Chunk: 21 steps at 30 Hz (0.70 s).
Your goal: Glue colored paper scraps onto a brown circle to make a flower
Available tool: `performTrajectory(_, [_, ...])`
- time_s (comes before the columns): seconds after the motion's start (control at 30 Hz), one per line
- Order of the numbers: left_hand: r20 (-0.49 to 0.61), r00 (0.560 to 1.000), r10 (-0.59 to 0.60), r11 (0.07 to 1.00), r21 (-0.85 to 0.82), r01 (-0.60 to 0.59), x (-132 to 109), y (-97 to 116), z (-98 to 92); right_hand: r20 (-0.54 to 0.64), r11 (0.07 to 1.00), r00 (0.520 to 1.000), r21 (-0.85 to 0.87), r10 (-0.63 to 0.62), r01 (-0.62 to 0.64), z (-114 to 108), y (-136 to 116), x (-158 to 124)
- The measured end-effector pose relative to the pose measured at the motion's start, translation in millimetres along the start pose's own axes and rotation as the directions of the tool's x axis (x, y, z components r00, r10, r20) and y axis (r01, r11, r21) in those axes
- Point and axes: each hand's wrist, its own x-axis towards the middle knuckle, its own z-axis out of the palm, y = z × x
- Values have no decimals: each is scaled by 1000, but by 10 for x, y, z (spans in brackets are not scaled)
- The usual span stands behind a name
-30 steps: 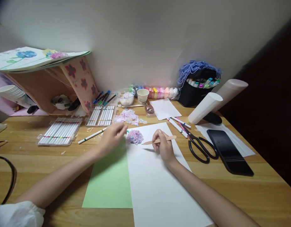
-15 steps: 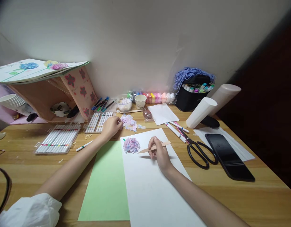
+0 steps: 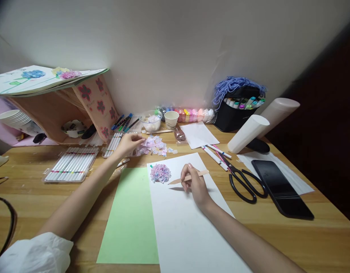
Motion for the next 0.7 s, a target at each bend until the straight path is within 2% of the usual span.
performTrajectory(0.2, [16, 1000, -4, 1000, -29, 4, 13, 4, -20, 6, 1000, 1000, -12, -9, 9, -6, 5, 5])
performTrajectory(0.33, [61, 998, 1, 997, -76, 4, -50, 85, 5, -2, 1000, 1000, -16, -16, 16, -16, 12, 5])
performTrajectory(0.47, [54, 997, 54, 976, -213, -42, -350, 187, 145, -11, 1000, 1000, 0, -29, 29, -15, 9, 6])
performTrajectory(0.53, [42, 992, 118, 966, -236, -105, -594, 209, 230, -1, 999, 1000, 10, -30, 30, -14, 8, 7])
performTrajectory(0.57, [-3, 986, 166, 961, -222, -163, -727, 209, 263, 7, 999, 999, 15, -33, 33, -15, 7, 8])
performTrajectory(0.63, [-110, 937, 332, 935, -91, -342, -983, 189, 299, 20, 999, 999, 21, -44, 43, -19, 7, 8])
performTrajectory(0.67, [-104, 884, 457, 889, 14, -458, -1098, 170, 300, 23, 999, 999, 21, -50, 49, -22, 6, 7])
performTrajectory(0.7, [-11, 802, 597, 798, 106, -593, -1197, 149, 292, 24, 998, 998, 22, -54, 53, -25, 5, 5])
